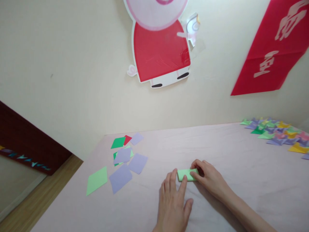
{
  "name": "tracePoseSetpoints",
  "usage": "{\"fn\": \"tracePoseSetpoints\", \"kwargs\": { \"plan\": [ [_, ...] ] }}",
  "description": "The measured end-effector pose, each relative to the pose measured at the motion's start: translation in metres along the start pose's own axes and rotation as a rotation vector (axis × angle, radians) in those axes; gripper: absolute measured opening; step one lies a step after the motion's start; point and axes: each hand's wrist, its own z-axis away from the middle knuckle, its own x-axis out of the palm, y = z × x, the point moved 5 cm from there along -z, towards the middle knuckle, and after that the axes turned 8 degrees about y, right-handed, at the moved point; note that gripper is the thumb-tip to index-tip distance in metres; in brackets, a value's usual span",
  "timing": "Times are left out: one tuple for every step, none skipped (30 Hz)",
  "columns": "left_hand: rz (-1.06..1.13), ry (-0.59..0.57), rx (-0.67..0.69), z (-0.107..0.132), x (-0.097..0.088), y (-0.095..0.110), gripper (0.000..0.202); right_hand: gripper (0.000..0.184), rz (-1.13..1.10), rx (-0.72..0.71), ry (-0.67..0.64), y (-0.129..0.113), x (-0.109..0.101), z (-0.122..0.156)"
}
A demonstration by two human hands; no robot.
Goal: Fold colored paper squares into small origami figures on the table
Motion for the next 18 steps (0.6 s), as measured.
{"fn": "tracePoseSetpoints", "kwargs": {
  "plan": [
    [-0.007,0.002,0.019,0.0003,0.0011,0.0003,0.06,0.01,0.003,-0.002,0.002,0.0,0.0007,0.0],
    [-0.011,-0.006,0.05,0.0003,0.0022,0.0013,0.06,0.011,0.002,-0.005,0.003,0.0,0.0014,0.0002],
    [-0.011,-0.02,0.085,0.0,0.0032,0.0025,0.06,0.011,0.0,-0.007,0.004,0.0002,0.002,0.0004],
    [-0.009,-0.036,0.12,-0.0004,0.0039,0.0036,0.06,0.012,-0.002,-0.007,0.006,0.0005,0.0025,0.0007],
    [-0.008,-0.052,0.144,-0.0008,0.0046,0.0043,0.059,0.013,-0.004,-0.004,0.009,0.0008,0.0029,0.001],
    [-0.006,-0.066,0.157,-0.0014,0.0051,0.0044,0.058,0.013,-0.004,0.0,0.012,0.0011,0.0032,0.0012],
    [-0.006,-0.078,0.16,-0.0019,0.0057,0.0042,0.058,0.013,-0.002,0.004,0.013,0.0013,0.0034,0.0014],
    [-0.005,-0.089,0.162,-0.0022,0.0064,0.004,0.057,0.013,0.0,0.006,0.012,0.0011,0.0035,0.0015],
    [-0.004,-0.095,0.163,-0.0024,0.007,0.004,0.057,0.012,0.003,0.006,0.009,0.0007,0.0036,0.0015],
    [-0.004,-0.1,0.165,-0.0024,0.0076,0.0041,0.057,0.012,0.004,0.003,0.004,0.0,0.0035,0.0015],
    [-0.004,-0.1,0.167,-0.0023,0.0079,0.0044,0.057,0.012,0.003,-0.005,0.0,-0.0008,0.0033,0.0016],
    [-0.006,-0.098,0.171,-0.0023,0.0079,0.0049,0.057,0.013,0.0,-0.016,-0.005,-0.0018,0.003,0.0016],
    [-0.01,-0.094,0.176,-0.0023,0.0076,0.0056,0.057,0.013,-0.004,-0.029,-0.01,-0.0026,0.0028,0.0017],
    [-0.015,-0.089,0.182,-0.0024,0.0072,0.0065,0.057,0.013,-0.008,-0.044,-0.012,-0.0033,0.0026,0.0017],
    [-0.023,-0.084,0.188,-0.0026,0.0065,0.0075,0.057,0.013,-0.013,-0.061,-0.014,-0.0039,0.0026,0.0018],
    [-0.031,-0.079,0.194,-0.0028,0.0058,0.0085,0.056,0.013,-0.015,-0.078,-0.015,-0.0043,0.0027,0.0019],
    [-0.04,-0.072,0.2,-0.003,0.0051,0.0093,0.055,0.012,-0.014,-0.093,-0.014,-0.0046,0.0028,0.002],
    [-0.048,-0.062,0.204,-0.0032,0.0043,0.01,0.055,0.012,-0.009,-0.105,-0.013,-0.0047,0.0031,0.0021]
  ]
}}
